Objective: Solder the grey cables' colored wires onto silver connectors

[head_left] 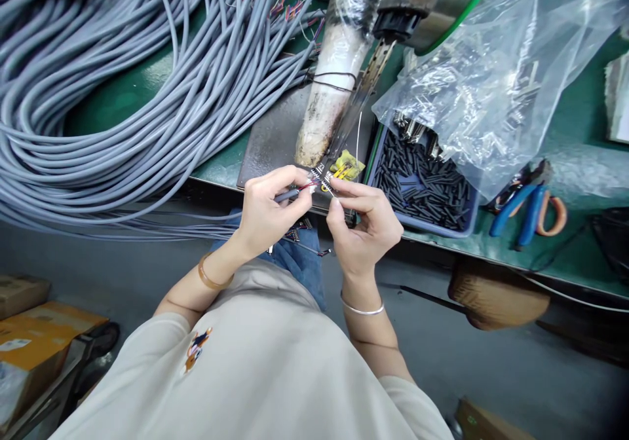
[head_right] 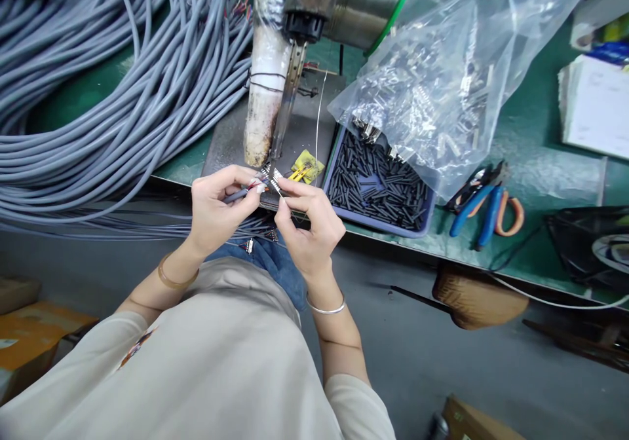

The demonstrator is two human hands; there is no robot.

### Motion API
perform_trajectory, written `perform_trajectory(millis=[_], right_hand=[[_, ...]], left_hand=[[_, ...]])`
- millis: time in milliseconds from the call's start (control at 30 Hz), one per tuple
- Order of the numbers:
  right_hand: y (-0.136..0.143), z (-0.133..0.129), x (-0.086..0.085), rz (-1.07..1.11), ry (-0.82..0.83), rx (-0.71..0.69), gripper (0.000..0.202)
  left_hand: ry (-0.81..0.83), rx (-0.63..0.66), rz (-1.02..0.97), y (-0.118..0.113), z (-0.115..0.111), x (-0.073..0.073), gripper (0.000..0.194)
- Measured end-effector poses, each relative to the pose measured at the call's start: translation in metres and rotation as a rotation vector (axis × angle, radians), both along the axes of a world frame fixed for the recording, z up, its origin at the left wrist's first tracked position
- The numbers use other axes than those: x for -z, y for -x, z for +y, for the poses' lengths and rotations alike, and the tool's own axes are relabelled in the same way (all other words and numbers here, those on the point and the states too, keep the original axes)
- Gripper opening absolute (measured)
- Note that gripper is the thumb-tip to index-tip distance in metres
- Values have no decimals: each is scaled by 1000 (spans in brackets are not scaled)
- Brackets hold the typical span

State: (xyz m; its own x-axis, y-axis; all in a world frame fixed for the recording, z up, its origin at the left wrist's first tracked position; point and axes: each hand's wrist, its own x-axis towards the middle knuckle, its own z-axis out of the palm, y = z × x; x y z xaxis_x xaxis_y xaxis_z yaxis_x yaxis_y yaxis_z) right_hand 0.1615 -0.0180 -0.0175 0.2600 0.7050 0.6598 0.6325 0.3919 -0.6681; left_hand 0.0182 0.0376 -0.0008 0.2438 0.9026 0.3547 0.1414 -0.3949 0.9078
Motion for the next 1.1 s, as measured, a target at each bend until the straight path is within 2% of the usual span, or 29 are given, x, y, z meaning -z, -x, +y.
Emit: perform_trajectory(millis=[133,367,567,733,833,967,1033,1100], right_hand=[[0,1,-3,-36,-11,16,16],[-1,-3,2,-110,-13,-36,18],[-1,-9,1,-213,-24,13,20],[4,-13,1,-211,-42,44,22],[8,-15,5,-123,-10,41,18],[3,-20,4,54,117,32,9],[-6,-24,-2,37,158,79,7],[-15,-28,-11,-84,180,80,8]], left_hand=[[7,-5,5,0,1,-4,8],[187,32,30,2,0,2,6],[170,54,12,3,-4,3,6],[224,72,4,6,-11,5,3],[190,19,-9,6,-14,10,1],[93,-21,-17,5,-15,14,5],[16,-32,-15,6,-16,14,6],[-50,-22,-5,6,-18,12,8]])
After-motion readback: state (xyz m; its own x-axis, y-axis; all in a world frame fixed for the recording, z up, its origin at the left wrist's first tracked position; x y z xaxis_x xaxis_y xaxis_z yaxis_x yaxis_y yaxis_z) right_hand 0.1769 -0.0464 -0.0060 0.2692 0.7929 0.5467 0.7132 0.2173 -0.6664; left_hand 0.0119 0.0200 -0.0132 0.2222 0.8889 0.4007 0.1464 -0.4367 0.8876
